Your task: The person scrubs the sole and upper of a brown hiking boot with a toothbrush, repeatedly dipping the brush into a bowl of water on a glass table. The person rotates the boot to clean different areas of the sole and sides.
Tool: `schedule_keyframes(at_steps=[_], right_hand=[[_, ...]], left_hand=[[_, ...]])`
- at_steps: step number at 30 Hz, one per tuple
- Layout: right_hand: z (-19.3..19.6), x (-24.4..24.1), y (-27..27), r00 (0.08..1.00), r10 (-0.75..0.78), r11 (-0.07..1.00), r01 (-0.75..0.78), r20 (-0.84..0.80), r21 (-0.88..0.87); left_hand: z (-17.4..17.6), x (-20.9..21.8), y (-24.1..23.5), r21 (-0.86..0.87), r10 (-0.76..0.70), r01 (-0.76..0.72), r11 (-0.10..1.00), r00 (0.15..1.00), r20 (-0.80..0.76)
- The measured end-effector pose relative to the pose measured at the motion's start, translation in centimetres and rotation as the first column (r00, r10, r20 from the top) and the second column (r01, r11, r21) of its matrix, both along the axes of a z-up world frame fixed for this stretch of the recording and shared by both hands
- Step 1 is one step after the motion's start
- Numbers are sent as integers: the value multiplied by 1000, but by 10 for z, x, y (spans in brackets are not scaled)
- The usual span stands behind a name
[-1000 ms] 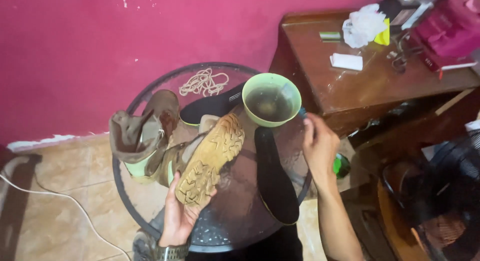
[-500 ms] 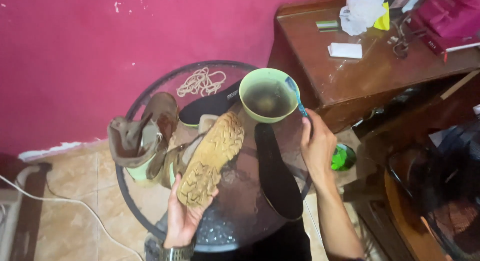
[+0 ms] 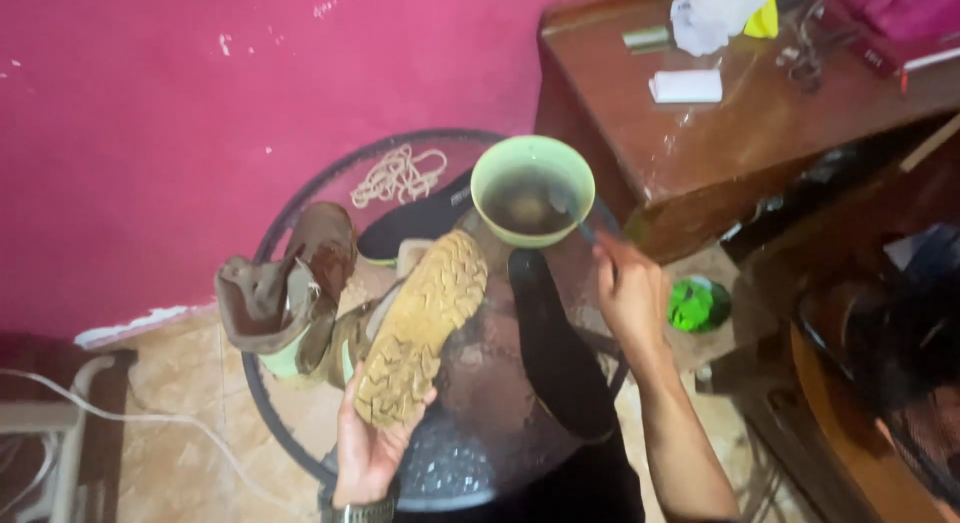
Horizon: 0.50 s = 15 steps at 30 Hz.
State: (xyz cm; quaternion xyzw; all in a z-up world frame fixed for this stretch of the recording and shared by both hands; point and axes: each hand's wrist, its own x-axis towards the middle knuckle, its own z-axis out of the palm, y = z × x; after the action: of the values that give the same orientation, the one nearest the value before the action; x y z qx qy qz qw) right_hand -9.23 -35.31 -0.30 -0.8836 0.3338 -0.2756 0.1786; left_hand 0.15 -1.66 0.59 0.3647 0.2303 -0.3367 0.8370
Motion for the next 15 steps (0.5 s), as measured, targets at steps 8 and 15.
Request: schedule_keyframes(at_steps=[8,15], right_hand=[[4,-10,11,930,154,986,-122,335,-116],[1,-33,86,882,408,800,-470,236,374]], left_hand=[[-38,13,20,17,-19,20,1000,1000,-21],[-35,3,30,148,10,-7,989,1000,-19]])
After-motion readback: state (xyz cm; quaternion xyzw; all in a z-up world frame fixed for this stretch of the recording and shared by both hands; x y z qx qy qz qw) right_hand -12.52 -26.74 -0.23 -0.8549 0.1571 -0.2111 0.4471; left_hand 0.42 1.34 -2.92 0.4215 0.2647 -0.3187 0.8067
